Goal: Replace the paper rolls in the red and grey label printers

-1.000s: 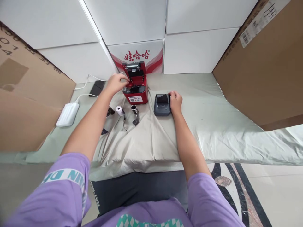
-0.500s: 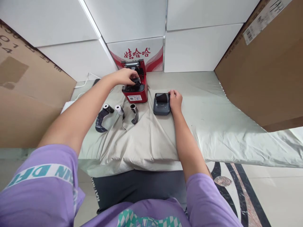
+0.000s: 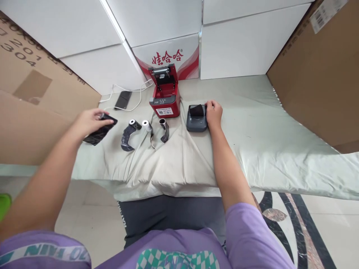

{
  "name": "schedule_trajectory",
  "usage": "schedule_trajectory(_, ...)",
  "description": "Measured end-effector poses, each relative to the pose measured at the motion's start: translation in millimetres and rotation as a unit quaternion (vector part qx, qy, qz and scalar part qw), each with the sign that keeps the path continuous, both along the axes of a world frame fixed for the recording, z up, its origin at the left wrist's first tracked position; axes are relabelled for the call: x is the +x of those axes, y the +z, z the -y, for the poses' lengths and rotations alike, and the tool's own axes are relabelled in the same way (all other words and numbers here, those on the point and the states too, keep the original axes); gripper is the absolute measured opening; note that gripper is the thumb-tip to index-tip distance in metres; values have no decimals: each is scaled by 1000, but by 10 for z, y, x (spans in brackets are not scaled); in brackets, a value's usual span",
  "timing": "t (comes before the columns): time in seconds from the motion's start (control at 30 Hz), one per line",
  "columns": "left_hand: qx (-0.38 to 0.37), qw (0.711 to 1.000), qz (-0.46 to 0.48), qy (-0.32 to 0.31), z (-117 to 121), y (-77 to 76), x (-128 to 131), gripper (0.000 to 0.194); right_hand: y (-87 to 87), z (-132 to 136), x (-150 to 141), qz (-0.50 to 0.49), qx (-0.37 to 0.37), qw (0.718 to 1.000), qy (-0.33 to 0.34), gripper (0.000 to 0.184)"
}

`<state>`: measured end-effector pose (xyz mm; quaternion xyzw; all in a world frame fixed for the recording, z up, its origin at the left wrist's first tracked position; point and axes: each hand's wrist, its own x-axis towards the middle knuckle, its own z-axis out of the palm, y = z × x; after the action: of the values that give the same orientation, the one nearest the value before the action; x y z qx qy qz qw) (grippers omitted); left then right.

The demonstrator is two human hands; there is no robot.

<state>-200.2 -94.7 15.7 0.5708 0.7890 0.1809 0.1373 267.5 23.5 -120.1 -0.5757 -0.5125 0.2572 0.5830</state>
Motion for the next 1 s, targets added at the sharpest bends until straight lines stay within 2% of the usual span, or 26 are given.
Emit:
schedule_trajectory(0.1, -22, 995, -85, -48, 70, -354, -35, 34, 6, 7, -1, 1, 3, 1000, -3, 37)
schedule_trajectory(0.17, -15, 991, -102, -80, 106, -432, 43, 31, 15, 16, -3, 1, 1, 1000, -5, 37)
schedule_trajectory(0.33, 67, 986, -115, -97, 109, -243, 390, 35, 28, 29, -9, 4, -5, 1000, -5, 35)
schedule_trajectory(0.43, 16, 980, -103, -171, -8, -225, 557, 39, 29, 26, -7, 5, -4, 1000, -4, 34)
schedule_trajectory(0.5, -12, 971, -114, -211, -107, -250, 617, 34, 32, 27, -7, 6, -5, 1000, -6, 34)
schedule_trajectory(0.57, -1, 973, -110, -204, -196, -220, 648, 26, 38, 33, -9, 6, -6, 1000, -7, 34)
schedule_trajectory(0.63, 60, 983, -63, -162, -276, -103, 685, 25, 42, 41, -12, 5, -7, 1000, -6, 35)
schedule_trajectory(0.7, 152, 979, 48, -123, -373, 63, 767, 29, 41, 44, -16, 8, -6, 1000, -3, 34)
schedule_trajectory(0.73, 192, 967, 123, -111, -437, 140, 834, 31, 40, 44, -17, 9, -6, 1000, -2, 34)
schedule_trajectory(0.8, 237, 925, 272, -118, -610, 238, 1024, 33, 35, 39, -18, 12, -8, 1000, -5, 34)
schedule_trajectory(0.87, 227, 891, 361, -156, -832, 231, 1259, 33, 31, 33, -17, 12, -9, 1000, -7, 32)
schedule_trajectory(0.9, 205, 885, 379, -175, -954, 189, 1376, 33, 29, 30, -16, 11, -9, 1000, -7, 31)
schedule_trajectory(1.0, 145, 903, 368, -170, -1304, -18, 1644, 33, 27, 27, -10, 10, -8, 1000, -3, 30)
